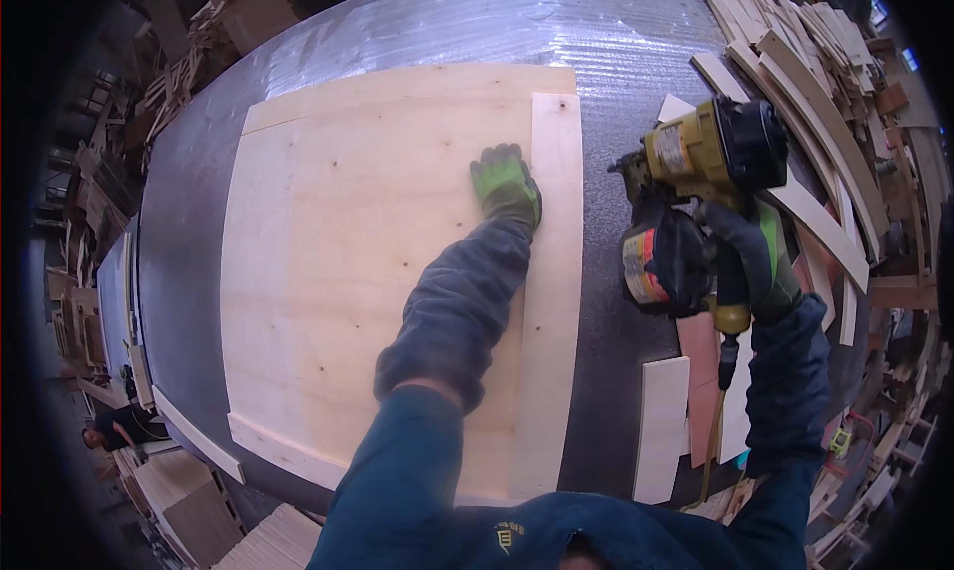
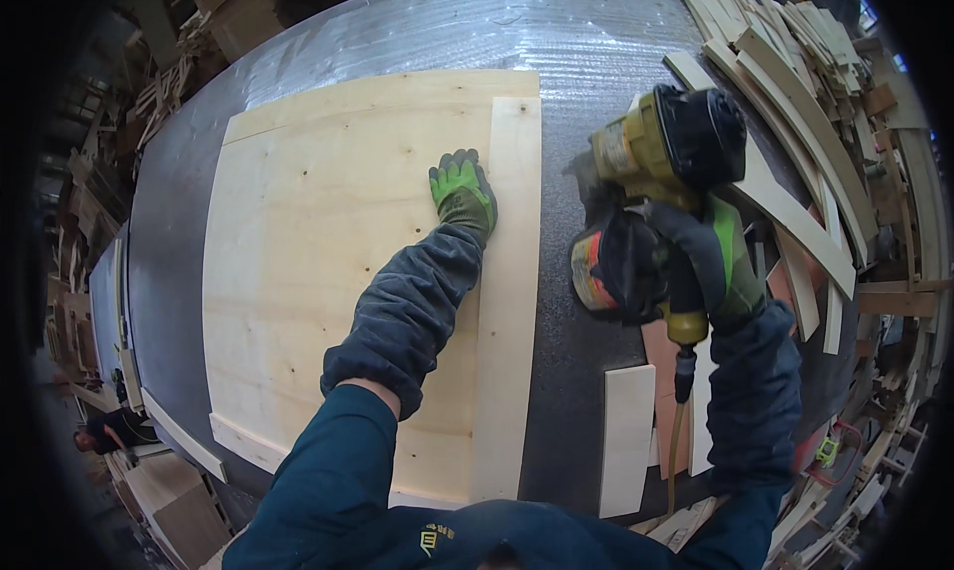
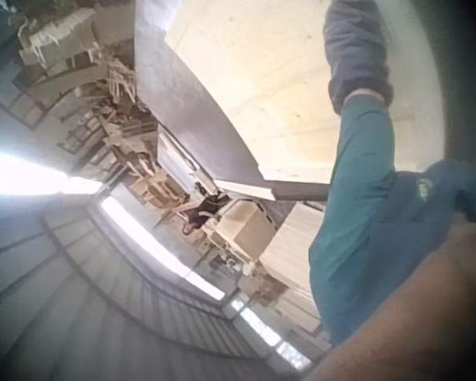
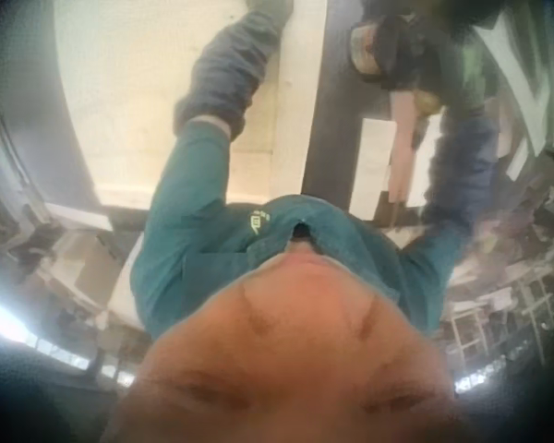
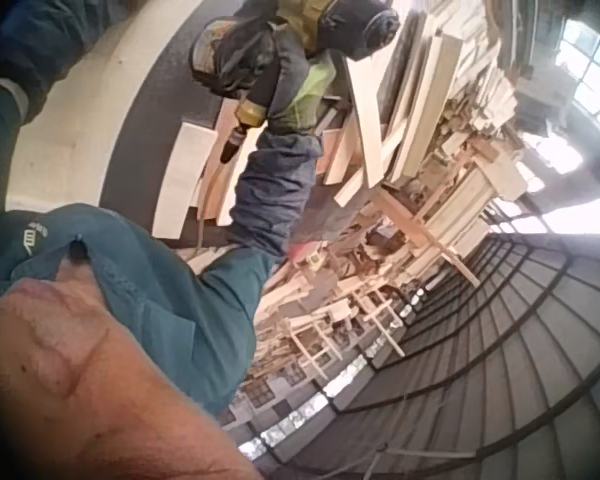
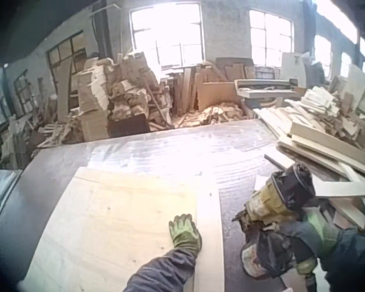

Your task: Assembling and securing wood panels using a nail gun and hammer in a workshop.

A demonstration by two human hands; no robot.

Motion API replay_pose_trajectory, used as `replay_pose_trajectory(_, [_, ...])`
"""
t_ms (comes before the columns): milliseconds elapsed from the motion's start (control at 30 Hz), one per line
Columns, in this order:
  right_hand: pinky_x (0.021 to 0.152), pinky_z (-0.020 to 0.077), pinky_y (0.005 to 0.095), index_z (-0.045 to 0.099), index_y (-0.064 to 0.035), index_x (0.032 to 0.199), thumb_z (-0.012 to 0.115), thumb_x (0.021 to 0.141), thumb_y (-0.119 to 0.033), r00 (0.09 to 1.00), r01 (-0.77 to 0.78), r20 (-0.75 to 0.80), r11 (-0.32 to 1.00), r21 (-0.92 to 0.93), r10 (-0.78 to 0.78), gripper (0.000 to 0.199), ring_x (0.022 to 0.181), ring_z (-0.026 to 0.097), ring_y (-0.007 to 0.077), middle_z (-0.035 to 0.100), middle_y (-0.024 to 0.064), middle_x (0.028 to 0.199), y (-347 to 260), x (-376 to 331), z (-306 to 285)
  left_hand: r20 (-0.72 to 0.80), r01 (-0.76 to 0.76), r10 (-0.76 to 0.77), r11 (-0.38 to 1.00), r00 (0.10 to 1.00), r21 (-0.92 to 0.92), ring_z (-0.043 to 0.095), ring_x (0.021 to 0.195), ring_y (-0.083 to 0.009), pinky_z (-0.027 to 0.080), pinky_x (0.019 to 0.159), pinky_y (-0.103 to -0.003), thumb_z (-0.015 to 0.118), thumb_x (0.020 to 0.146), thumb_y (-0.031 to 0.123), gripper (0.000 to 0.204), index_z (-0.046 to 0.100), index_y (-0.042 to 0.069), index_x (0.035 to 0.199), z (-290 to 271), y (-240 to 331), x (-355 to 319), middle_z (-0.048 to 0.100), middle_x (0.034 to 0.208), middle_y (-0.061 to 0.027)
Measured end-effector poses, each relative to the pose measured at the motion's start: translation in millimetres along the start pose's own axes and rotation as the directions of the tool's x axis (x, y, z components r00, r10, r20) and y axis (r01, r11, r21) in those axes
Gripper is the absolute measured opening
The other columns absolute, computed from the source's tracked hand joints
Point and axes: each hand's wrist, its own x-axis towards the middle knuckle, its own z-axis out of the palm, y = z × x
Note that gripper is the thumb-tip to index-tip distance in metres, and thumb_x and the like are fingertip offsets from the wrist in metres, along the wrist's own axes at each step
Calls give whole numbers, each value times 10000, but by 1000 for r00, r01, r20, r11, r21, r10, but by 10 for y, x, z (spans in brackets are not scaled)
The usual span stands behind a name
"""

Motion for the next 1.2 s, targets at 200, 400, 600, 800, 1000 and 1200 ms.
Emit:
replay_pose_trajectory(200, [644,584,292,805,8,1358,806,1158,-435,995,-72,72,997,-37,75,486,685,714,109,752,32,875,-297,1572,628,-23,-8,7,1000,1000,-19,545,1667,-450,298,1464,-650,672,1149,231,515,741,101,1643,1,-135,-70,679,1743,-184])
replay_pose_trajectory(400, [653,609,340,800,23,1351,802,1135,-462,999,53,19,965,-258,-50,531,745,751,173,780,94,985,-55,2157,924,-73,-26,23,999,997,-42,520,1695,-457,287,1474,-654,688,1123,218,554,734,99,1662,139,-46,-33,657,1773,-183])
replay_pose_trajectory(600, [691,596,297,790,-6,1399,793,1151,-479,997,-76,-13,993,-95,75,535,775,723,115,751,50,1043,42,1719,813,-51,16,-19,998,999,-65,515,1698,-459,290,1471,-663,703,1105,205,568,736,91,1660,158,-182,-88,652,1779,-178])
replay_pose_trajectory(800, [685,593,305,793,-20,1370,778,1154,-489,992,-114,41,980,-164,122,516,749,715,114,760,30,1050,122,1173,759,-100,-6,-4,996,995,-93,565,1642,-446,321,1453,-639,690,1117,184,504,768,96,1607,200,-85,-112,710,1699,-178])
replay_pose_trajectory(1000, [749,680,311,786,7,1478,752,1202,-305,980,-148,147,985,89,134,418,852,811,137,836,55,1082,63,155,1083,-183,-48,-17,936,983,-348,685,1470,-408,458,1318,-560,649,1082,120,435,815,66,1480,168,-357,-178,787,1567,-164])
replay_pose_trajectory(1200, [824,712,334,825,28,1418,748,1213,-275,942,-331,137,921,204,308,374,960,869,168,886,100,1196,155,-882,1383,-130,-117,61,866,990,-487,778,1419,-438,606,1247,-521,735,1136,183,423,834,96,1538,-134,-739,19,842,1533,-241])
